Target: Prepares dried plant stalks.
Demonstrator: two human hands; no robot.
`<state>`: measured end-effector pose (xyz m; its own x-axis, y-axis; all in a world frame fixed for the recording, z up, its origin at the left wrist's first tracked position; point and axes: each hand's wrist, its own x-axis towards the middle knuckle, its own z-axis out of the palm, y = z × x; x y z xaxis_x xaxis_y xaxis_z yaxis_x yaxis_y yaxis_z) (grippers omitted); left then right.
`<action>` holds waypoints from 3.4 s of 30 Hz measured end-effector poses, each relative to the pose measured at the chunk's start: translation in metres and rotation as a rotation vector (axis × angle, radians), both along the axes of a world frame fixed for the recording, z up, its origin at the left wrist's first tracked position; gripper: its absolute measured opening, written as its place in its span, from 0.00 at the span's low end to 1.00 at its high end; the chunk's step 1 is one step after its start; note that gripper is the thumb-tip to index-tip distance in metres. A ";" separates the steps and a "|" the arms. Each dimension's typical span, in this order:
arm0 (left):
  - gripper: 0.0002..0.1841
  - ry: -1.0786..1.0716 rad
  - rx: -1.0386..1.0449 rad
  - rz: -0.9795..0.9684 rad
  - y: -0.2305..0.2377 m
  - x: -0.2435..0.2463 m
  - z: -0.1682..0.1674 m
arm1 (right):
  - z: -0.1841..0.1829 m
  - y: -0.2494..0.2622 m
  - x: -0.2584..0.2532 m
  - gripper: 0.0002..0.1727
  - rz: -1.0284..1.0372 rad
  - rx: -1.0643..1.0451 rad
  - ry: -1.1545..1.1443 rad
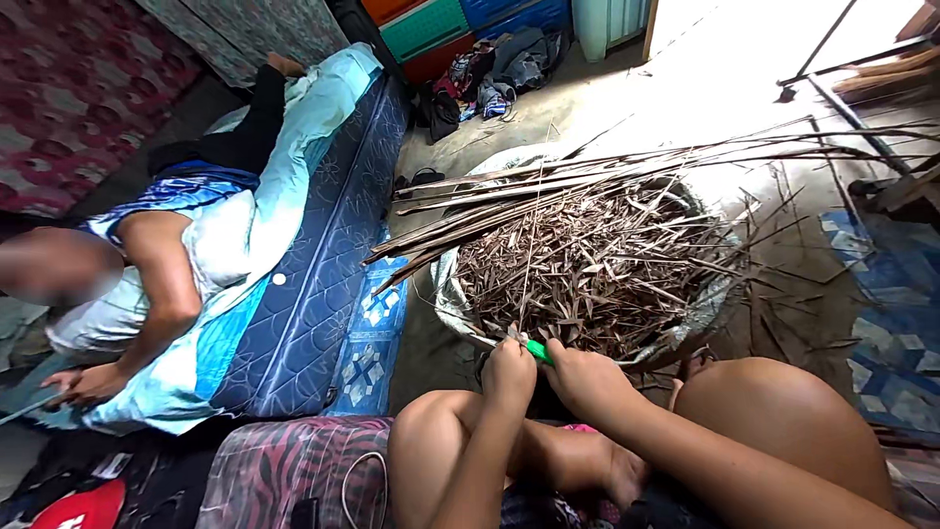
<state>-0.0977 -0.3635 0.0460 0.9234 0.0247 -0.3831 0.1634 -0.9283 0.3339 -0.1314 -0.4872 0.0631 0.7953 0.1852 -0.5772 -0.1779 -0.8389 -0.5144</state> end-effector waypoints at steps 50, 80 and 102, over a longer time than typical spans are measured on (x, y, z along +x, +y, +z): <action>0.17 -0.038 0.087 -0.054 -0.007 -0.004 0.014 | -0.003 -0.005 0.012 0.19 -0.117 0.136 0.082; 0.19 -0.090 -0.415 0.061 0.019 0.001 -0.005 | -0.015 -0.006 0.011 0.20 -0.133 0.097 -0.009; 0.17 -0.116 -0.391 -0.047 0.006 -0.020 0.004 | -0.023 -0.037 0.050 0.20 -0.278 0.055 -0.058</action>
